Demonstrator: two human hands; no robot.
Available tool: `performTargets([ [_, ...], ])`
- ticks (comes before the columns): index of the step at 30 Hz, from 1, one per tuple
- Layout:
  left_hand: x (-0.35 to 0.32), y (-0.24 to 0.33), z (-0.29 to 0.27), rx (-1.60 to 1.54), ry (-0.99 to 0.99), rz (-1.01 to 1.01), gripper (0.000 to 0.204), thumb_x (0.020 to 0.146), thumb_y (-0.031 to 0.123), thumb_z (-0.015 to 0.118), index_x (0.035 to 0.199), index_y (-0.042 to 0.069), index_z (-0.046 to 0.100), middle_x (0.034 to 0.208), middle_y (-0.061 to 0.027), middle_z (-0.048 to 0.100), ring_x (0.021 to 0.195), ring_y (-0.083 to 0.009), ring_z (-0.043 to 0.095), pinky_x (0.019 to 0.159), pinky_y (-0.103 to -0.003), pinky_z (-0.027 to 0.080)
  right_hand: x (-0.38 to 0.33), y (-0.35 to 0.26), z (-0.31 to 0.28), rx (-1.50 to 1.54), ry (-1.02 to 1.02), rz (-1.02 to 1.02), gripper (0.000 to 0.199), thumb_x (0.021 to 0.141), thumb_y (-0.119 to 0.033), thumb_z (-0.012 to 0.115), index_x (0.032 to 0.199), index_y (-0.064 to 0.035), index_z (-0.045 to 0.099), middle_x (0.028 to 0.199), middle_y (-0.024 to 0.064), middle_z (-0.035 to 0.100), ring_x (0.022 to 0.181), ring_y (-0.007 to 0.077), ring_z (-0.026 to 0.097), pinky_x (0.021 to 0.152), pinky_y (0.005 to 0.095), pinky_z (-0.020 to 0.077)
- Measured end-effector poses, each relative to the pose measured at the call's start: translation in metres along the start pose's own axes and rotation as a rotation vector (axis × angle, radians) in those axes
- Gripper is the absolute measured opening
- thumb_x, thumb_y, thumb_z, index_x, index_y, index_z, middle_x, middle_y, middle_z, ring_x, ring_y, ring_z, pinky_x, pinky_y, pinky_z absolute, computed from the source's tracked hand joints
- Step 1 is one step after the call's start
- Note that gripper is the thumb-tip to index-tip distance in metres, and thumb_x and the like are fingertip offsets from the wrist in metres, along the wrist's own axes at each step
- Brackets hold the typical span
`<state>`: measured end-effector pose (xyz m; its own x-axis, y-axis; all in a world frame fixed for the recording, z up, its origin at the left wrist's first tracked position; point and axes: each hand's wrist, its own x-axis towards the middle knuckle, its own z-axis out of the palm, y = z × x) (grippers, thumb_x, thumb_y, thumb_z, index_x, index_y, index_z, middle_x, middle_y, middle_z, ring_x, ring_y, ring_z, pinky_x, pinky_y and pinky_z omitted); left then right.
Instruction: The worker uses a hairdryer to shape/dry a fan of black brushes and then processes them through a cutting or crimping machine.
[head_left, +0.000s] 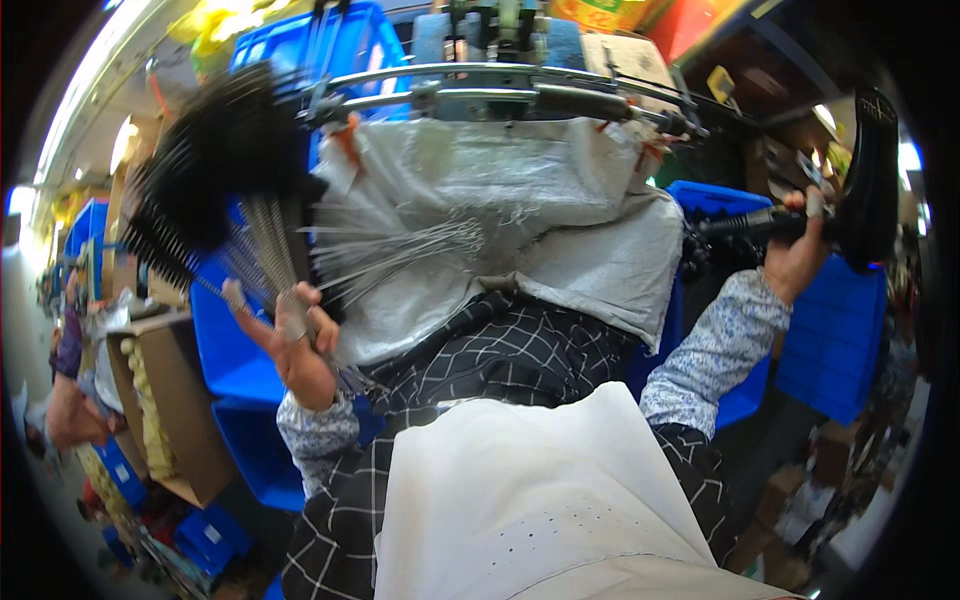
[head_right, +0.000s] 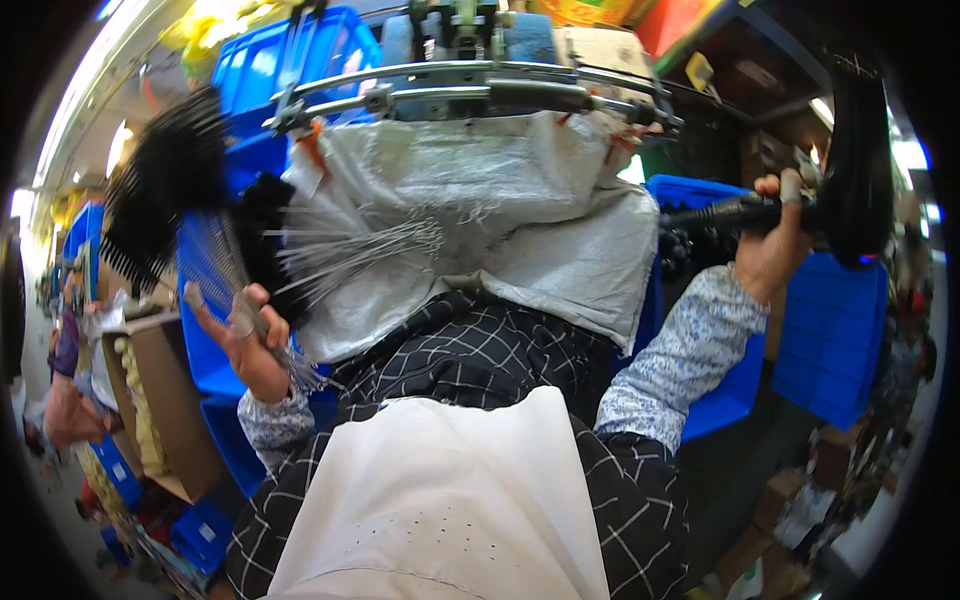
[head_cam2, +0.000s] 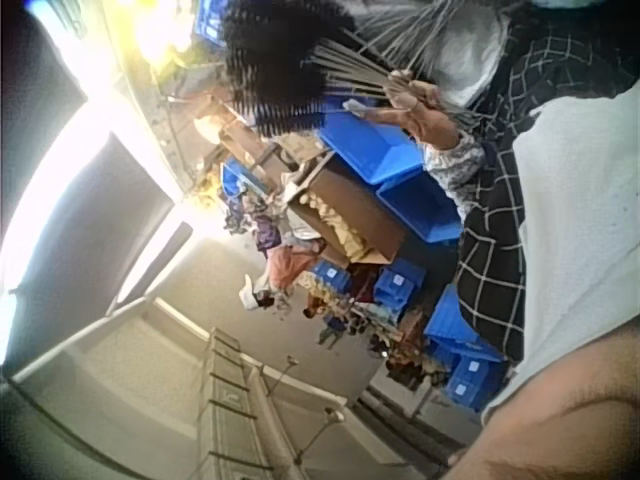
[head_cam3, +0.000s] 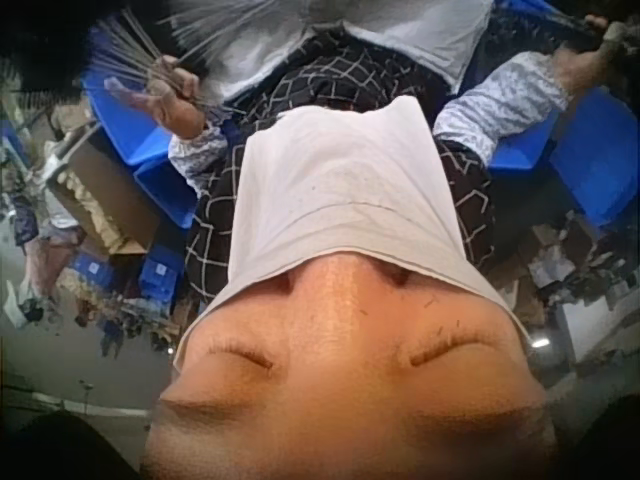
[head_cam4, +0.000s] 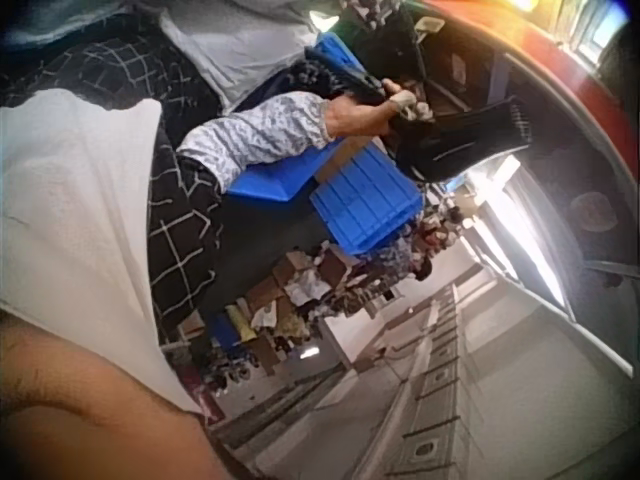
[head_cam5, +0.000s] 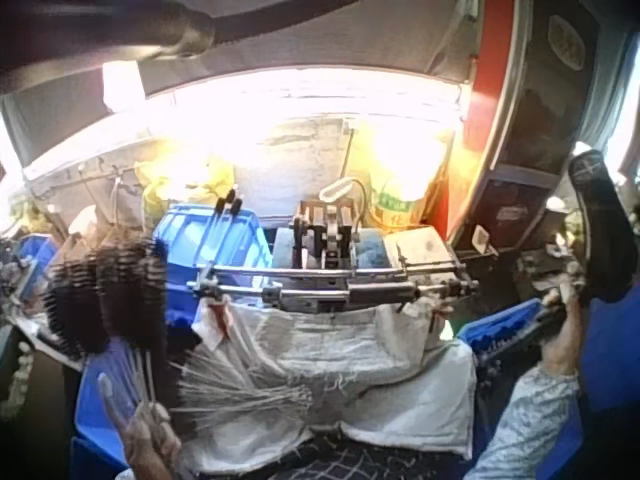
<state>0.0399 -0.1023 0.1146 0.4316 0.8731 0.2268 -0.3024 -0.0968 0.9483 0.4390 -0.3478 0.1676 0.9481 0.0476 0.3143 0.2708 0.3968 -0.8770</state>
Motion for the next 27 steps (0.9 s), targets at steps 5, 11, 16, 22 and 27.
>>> performTargets([
  [5,0.007,0.006,0.018,-0.044,0.038,-0.009,0.059,0.085,0.035,0.041,0.129,0.007,0.014,0.066,0.0006,0.033,0.036,-0.0015,0.02,0.031,-0.015,0.017,0.041,0.03,-0.055,0.344,-0.076,0.123,0.046,0.071,-0.006,0.057,0.112,0.0071,0.04,0.113,0.0153,0.045,0.104,0.0264,0.045,0.094,0.0349,0.0339],
  [11,0.032,0.005,0.033,-0.547,0.094,-0.179,0.031,0.089,0.018,0.037,0.114,0.0,0.037,0.053,0.0036,0.023,0.036,-0.0016,0.015,0.031,-0.016,0.018,0.084,0.092,-0.113,0.404,0.183,0.192,0.036,0.075,0.0,0.052,0.11,0.0034,0.043,0.106,0.0131,0.047,0.099,0.0303,0.047,0.089,0.0394,0.0394],
  [16,0.041,-0.013,0.027,-0.816,0.073,-0.307,0.018,0.089,0.019,0.034,0.097,0.003,0.039,0.056,0.0013,0.027,0.035,-0.0038,0.019,0.031,-0.017,0.022,0.125,0.181,-0.131,0.381,0.538,0.315,0.018,0.067,0.01,0.056,0.082,0.0053,0.048,0.087,0.0107,0.051,0.074,0.0288,0.054,0.069,0.0387,0.0498],
  [22,0.056,-0.04,0.057,-0.933,0.101,-0.385,0.017,0.088,0.019,0.037,0.089,0.002,0.038,0.064,-0.0003,0.031,0.045,-0.0055,0.028,0.042,-0.019,0.031,0.139,0.3,-0.099,-0.014,0.318,0.739,0.013,0.06,-0.002,0.065,0.068,0.0014,0.055,0.066,0.0087,0.056,0.056,0.0178,0.054,0.051,0.0276,0.0445],
  [27,0.07,-0.051,0.074,-0.895,0.146,-0.509,0.019,0.087,0.022,0.04,0.085,0.003,0.038,0.073,-0.0008,0.033,0.049,-0.0054,0.032,0.047,-0.019,0.033,0.153,0.362,-0.077,-0.861,-0.029,0.497,0.016,0.072,-0.016,0.06,0.07,-0.0012,0.057,0.06,0.0074,0.056,0.059,0.0173,0.053,0.058,0.0261,0.0421],
])
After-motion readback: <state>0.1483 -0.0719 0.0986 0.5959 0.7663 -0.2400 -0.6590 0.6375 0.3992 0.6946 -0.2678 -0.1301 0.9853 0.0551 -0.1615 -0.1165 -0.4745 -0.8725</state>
